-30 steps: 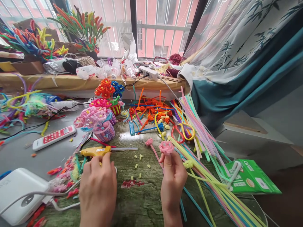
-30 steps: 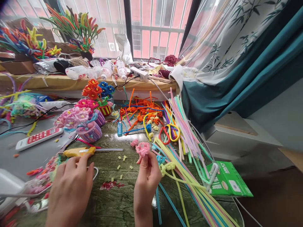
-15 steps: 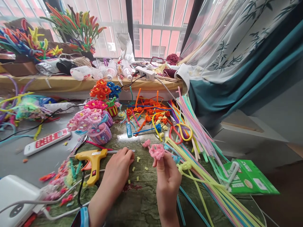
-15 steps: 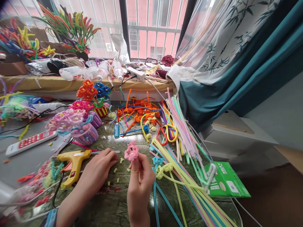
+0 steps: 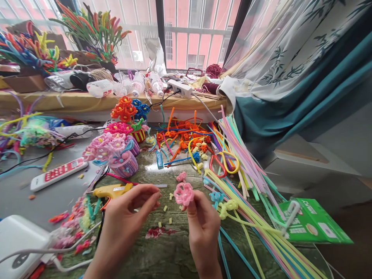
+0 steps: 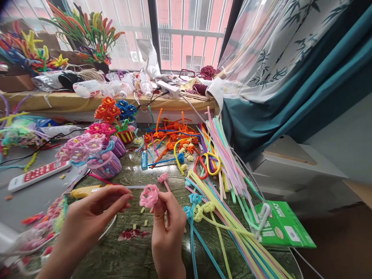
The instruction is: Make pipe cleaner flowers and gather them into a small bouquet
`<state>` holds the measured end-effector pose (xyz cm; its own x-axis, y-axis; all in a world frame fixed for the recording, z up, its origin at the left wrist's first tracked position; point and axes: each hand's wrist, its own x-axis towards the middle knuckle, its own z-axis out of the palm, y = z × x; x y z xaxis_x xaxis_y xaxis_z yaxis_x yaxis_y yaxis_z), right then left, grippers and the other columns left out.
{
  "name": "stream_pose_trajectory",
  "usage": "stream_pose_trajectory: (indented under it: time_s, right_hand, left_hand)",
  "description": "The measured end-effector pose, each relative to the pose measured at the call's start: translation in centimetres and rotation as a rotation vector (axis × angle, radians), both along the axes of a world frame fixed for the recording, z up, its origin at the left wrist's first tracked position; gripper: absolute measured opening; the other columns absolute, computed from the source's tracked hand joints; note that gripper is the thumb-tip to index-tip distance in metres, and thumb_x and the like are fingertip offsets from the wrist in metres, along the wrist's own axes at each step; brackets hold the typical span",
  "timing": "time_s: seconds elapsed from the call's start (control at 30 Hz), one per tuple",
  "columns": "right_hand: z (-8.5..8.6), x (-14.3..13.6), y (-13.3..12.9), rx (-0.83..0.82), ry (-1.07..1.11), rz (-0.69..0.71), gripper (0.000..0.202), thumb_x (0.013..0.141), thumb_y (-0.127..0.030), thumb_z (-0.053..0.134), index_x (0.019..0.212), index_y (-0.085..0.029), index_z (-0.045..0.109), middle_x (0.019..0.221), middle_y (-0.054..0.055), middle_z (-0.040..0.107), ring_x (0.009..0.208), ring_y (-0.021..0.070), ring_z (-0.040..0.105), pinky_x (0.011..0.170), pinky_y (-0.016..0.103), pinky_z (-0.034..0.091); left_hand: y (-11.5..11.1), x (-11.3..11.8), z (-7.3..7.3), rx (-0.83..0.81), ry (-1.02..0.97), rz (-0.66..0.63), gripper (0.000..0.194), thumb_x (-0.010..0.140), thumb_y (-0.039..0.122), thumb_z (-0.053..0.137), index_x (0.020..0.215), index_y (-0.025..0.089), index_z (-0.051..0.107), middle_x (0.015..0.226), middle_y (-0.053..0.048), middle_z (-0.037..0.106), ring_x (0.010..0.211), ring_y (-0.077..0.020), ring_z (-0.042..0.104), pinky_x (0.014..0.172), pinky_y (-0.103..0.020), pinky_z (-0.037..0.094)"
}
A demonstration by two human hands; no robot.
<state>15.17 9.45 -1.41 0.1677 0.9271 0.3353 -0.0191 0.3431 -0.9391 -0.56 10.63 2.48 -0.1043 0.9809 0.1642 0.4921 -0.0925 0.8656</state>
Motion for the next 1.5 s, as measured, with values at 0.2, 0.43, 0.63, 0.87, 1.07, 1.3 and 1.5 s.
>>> stream_pose_trajectory:
  time_s: [0.2, 0.43, 0.63, 0.87, 1.07, 1.3, 1.5]
  right_hand:
    - [-0.2, 0.0, 0.0, 0.14, -0.054, 0.043, 0.02, 0.097, -0.018, 0.045, 0.102, -0.025, 0.063, 0.087, 0.001, 0.066, 0.079, 0.0144, 0.063, 0.069, 0.023, 0.045]
    - [-0.1, 0.0, 0.0, 0.165, -0.003, 0.085, 0.019, 0.096, -0.016, 0.044, 0.096, -0.023, 0.062, 0.08, -0.001, 0.062, 0.071, 0.0135, 0.058, 0.066, 0.024, 0.042]
    - [0.2, 0.0, -0.3, 0.163, 0.023, 0.099, 0.019, 0.095, -0.013, 0.044, 0.092, -0.023, 0.06, 0.076, -0.002, 0.055, 0.068, 0.0135, 0.052, 0.062, 0.025, 0.039]
    - [0.0, 0.1, -0.2, 0.232, -0.057, 0.063, 0.019, 0.094, -0.009, 0.044, 0.091, -0.022, 0.058, 0.079, 0.0, 0.058, 0.071, 0.0146, 0.055, 0.065, 0.027, 0.042]
    - [0.1, 0.1, 0.1, 0.317, -0.164, 0.007, 0.018, 0.094, -0.009, 0.044, 0.091, -0.021, 0.058, 0.076, 0.001, 0.059, 0.07, 0.0151, 0.054, 0.064, 0.028, 0.043]
    - [0.3, 0.0, 0.1, 0.329, -0.214, -0.033, 0.018, 0.096, -0.01, 0.043, 0.091, -0.021, 0.057, 0.076, 0.001, 0.059, 0.07, 0.0153, 0.053, 0.066, 0.03, 0.041]
    - [0.2, 0.0, 0.1, 0.325, -0.233, -0.04, 0.018, 0.096, -0.01, 0.044, 0.09, -0.021, 0.057, 0.075, 0.001, 0.059, 0.07, 0.0147, 0.052, 0.067, 0.03, 0.04]
  left_hand:
    - [-1.5, -0.2, 2.9, -0.05, -0.257, 0.079, 0.018, 0.068, 0.039, 0.079, 0.083, 0.029, 0.077, 0.078, 0.003, 0.078, 0.069, -0.0114, 0.073, 0.064, -0.01, 0.056]
    - [-2.1, 0.9, 4.5, -0.049, -0.291, 0.022, 0.013, 0.074, 0.041, 0.074, 0.072, 0.028, 0.072, 0.06, 0.006, 0.072, 0.052, -0.0087, 0.067, 0.051, -0.01, 0.053]
    - [-2.2, 1.0, 5.4, 0.223, 0.209, -0.093, 0.015, 0.082, 0.04, 0.066, 0.071, 0.03, 0.065, 0.053, 0.013, 0.063, 0.041, -0.0025, 0.056, 0.045, -0.004, 0.044]
    - [-3.0, 0.7, 4.7, 0.648, 0.789, -0.134, 0.01, 0.094, 0.025, 0.051, 0.1, 0.024, 0.059, 0.089, 0.003, 0.071, 0.071, -0.0073, 0.068, 0.067, -0.011, 0.049]
    - [-2.9, 0.9, 4.8, 0.667, 0.795, -0.252, 0.018, 0.093, 0.021, 0.047, 0.106, 0.023, 0.06, 0.089, -0.002, 0.07, 0.075, -0.0132, 0.066, 0.065, -0.017, 0.052]
    - [-3.0, 0.3, 4.4, 0.664, 0.877, -0.348, 0.023, 0.095, 0.023, 0.041, 0.108, 0.019, 0.06, 0.095, -0.007, 0.068, 0.083, -0.0162, 0.064, 0.067, -0.02, 0.051]
    - [-3.0, 0.1, 4.2, 0.647, 0.96, -0.392, 0.021, 0.095, 0.019, 0.04, 0.109, 0.017, 0.056, 0.099, -0.009, 0.065, 0.089, -0.0181, 0.061, 0.072, -0.022, 0.05]
